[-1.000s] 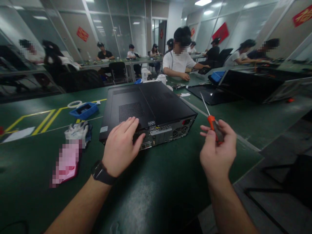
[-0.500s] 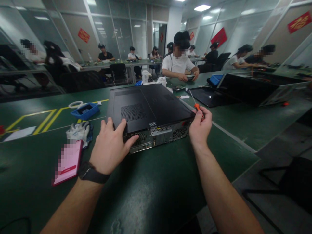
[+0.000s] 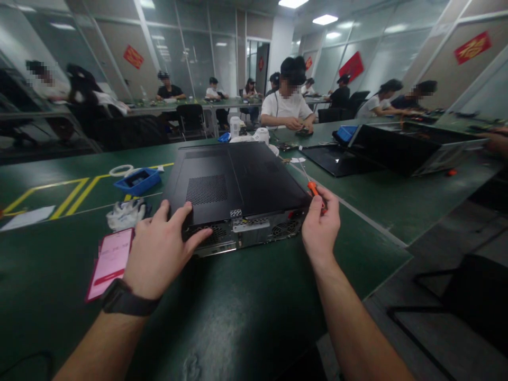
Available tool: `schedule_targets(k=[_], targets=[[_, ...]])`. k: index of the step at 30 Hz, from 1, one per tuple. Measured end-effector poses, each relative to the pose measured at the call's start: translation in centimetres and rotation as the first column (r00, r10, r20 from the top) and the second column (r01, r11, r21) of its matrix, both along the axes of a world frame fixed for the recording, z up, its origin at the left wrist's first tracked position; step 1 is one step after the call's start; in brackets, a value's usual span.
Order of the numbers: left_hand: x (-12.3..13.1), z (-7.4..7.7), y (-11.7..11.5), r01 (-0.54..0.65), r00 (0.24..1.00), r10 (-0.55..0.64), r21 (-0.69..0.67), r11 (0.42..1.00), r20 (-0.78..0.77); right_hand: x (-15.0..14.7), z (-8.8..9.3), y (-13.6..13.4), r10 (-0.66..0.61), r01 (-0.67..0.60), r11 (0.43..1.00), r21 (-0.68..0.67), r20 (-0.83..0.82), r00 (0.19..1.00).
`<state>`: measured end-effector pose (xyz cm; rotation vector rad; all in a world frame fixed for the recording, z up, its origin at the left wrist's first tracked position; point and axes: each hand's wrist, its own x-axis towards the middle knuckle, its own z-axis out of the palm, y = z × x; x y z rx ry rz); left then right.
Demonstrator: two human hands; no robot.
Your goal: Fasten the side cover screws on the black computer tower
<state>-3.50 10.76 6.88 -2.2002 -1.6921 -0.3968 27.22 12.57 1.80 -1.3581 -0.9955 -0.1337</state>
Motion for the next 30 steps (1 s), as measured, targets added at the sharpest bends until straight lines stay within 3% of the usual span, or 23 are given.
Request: schedule_targets(k=[10, 30], targets=[[0.7, -0.3, -2.6, -0.069, 0.998, 0.069, 0.022, 0.997, -0.005, 0.2, -0.4, 0.1, 0.027, -0.028, 1.000, -0.011, -0.018, 0.999], [0.9, -0.5, -2.5, -0.084, 0.994, 0.079, 0.057, 0.995, 0.078, -0.6, -0.3, 0.9, -0.097, 0.100, 0.994, -0.051, 0.051, 0.994]])
